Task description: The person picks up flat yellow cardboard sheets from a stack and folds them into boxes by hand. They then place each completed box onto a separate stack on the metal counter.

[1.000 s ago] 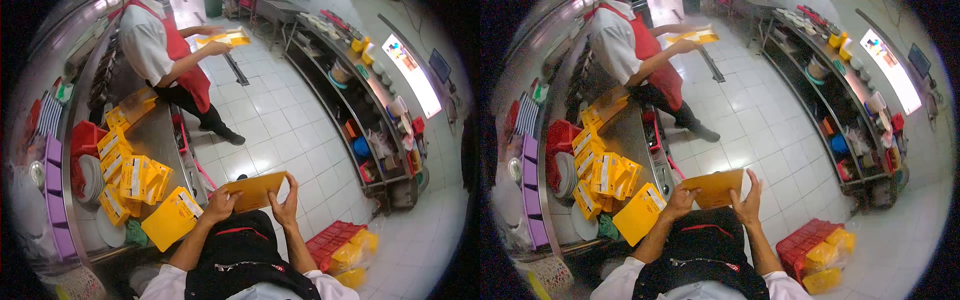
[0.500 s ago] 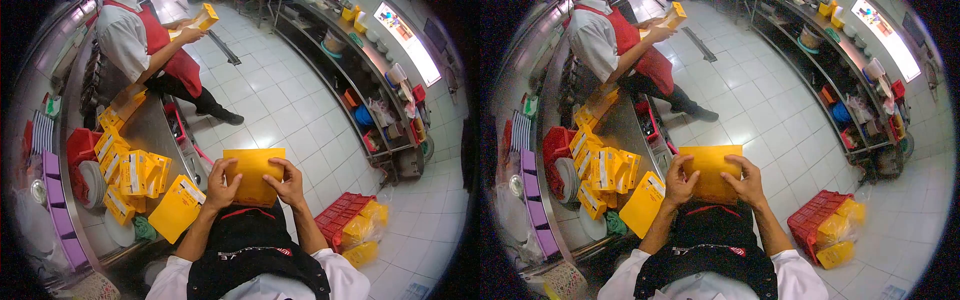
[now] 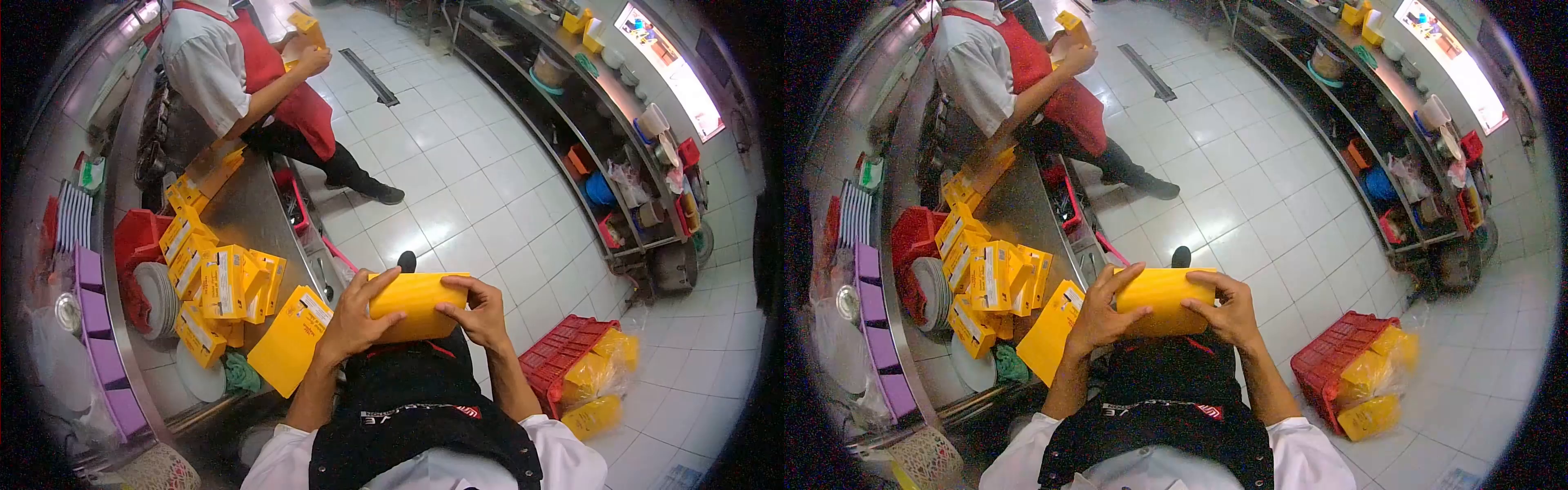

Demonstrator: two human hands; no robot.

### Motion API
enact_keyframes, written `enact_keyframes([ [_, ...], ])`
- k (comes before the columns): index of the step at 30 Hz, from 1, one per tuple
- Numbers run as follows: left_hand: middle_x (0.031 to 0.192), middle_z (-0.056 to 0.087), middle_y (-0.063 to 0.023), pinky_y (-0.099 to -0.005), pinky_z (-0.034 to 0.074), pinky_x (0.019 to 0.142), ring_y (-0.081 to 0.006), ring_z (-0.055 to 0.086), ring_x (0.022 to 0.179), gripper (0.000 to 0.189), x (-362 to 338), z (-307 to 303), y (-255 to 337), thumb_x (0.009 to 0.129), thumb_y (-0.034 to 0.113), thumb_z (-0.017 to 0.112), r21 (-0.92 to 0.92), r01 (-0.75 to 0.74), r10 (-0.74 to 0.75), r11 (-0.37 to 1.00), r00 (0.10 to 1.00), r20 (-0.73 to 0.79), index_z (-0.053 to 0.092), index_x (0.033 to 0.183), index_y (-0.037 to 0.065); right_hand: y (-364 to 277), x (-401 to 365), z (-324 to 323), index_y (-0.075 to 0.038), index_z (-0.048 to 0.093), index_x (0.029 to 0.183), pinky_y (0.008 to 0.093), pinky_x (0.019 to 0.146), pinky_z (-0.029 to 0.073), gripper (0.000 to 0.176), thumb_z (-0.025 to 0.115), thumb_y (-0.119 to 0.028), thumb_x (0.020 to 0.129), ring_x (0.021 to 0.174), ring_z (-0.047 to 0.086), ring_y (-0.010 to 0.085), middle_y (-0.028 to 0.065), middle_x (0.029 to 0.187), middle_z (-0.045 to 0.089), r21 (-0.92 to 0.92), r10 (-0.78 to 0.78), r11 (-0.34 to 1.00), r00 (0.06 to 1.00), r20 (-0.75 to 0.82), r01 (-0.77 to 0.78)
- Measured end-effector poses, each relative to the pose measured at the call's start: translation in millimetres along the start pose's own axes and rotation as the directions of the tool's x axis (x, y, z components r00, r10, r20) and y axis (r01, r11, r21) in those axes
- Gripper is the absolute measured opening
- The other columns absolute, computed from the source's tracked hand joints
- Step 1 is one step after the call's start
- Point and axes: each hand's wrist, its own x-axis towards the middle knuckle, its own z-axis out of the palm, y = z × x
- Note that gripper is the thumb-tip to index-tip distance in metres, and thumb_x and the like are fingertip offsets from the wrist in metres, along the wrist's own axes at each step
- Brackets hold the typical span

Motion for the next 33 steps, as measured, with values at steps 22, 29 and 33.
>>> enact_keyframes([
  [22, 0.124, 0.057, -0.0176, -0.0424, 0.048, 0.095, -0.0339, 0.058, 0.111, 0.034, -75.2, 91.9, -88.3, 0.08, 0.027, 0.083, 0.174, 0.025, -0.007, 0.984, 0.995, -0.101, 0.08, 0.11, 0.012, 66.4, -81.4, 31.9, -0.01, 0.077, 0.11, 0.0381, 0.078, 0.052, 0.03, 0.082, -0.022, 0.083, 0.089, 0.06, 0.03, 0.014, 0.1, 0.059, -0.549, 0.1, 0.827, 0.992, -0.074, -0.124],
  [29, 0.113, 0.074, -0.0054, -0.0453, 0.046, 0.104, -0.0311, 0.062, 0.118, 0.024, -51.1, 83.2, -104.1, 0.086, 0.029, 0.077, 0.269, -0.202, 0.214, 0.942, 0.977, -0.019, 0.08, 0.103, 0.013, 62.8, -56.7, 23.8, -0.013, 0.079, 0.094, 0.042, 0.095, 0.049, 0.021, 0.084, -0.025, 0.077, 0.112, 0.058, 0.0311, 0.0122, 0.124, 0.066, -0.795, -0.293, 0.558, 0.953, 0.079, 0.237],
  [33, 0.093, 0.077, -0.0074, -0.0354, 0.055, 0.088, -0.0243, 0.072, 0.092, 0.016, -43.6, 73.0, -110.5, 0.087, 0.02, 0.078, 0.013, -0.128, 0.128, 0.992, 0.991, 0.039, 0.08, 0.099, 0.008, 70.9, -47.8, 11.4, -0.012, 0.075, 0.081, 0.041, 0.078, 0.051, 0.017, 0.084, -0.026, 0.078, 0.076, 0.063, 0.024, 0.0019, 0.077, 0.069, -0.712, -0.36, 0.596, 0.916, 0.175, 0.371],
])
